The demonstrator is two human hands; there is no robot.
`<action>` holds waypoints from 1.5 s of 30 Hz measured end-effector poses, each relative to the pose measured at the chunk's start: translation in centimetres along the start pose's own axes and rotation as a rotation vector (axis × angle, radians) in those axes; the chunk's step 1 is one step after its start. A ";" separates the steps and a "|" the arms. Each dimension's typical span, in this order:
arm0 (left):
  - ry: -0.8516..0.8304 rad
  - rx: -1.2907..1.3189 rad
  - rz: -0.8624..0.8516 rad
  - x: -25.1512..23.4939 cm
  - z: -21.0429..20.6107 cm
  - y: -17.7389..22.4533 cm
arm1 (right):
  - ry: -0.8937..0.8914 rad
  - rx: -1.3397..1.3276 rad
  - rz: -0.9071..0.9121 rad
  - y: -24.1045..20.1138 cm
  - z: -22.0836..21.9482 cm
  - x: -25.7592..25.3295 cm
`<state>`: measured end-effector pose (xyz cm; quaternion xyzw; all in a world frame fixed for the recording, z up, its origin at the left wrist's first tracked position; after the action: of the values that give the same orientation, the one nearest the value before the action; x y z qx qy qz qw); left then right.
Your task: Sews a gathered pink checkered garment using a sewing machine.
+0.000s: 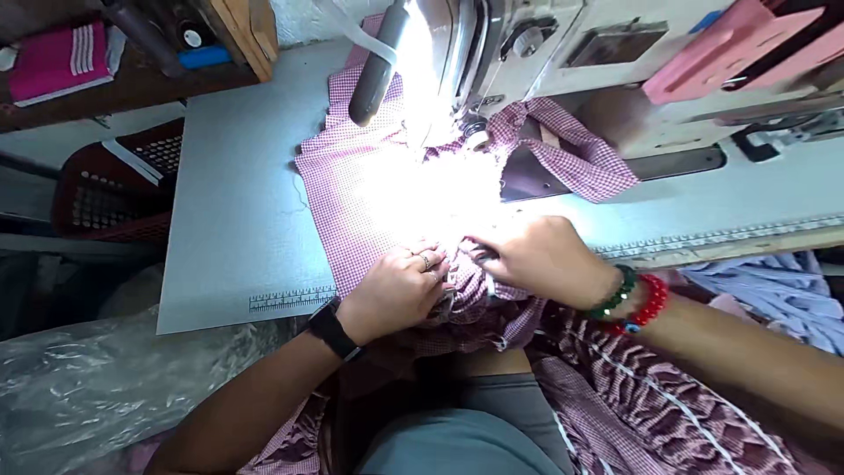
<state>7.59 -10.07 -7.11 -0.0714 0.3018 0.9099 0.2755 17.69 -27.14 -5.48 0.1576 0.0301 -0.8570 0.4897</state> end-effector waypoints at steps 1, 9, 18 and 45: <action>-0.006 -0.003 0.003 0.0 0.0 0.0 | -0.009 0.000 -0.008 0.2 0.0 0.0; -0.018 -0.015 -0.004 -0.1 0.0 -0.1 | 0.007 -0.012 0.030 0.2 0.2 0.3; -0.028 -0.052 0.018 0.0 -0.2 -0.1 | -0.021 -0.006 -0.006 0.6 0.0 -0.1; -0.040 -0.081 0.015 -0.5 0.3 -0.2 | 0.056 -0.057 0.156 1.7 0.0 -1.0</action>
<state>8.10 -10.02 -6.81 -0.0620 0.2595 0.9247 0.2717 19.60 -27.21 -5.02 0.1694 0.0554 -0.8102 0.5584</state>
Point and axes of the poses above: each hand's wrist, its own x-axis away from the middle knuckle, its own z-axis out of the back of the hand, y = z × x, the point moved 4 cm from there along -x, towards the middle knuckle, and after that the axes turned 12 degrees about x, right-handed, at the moved point
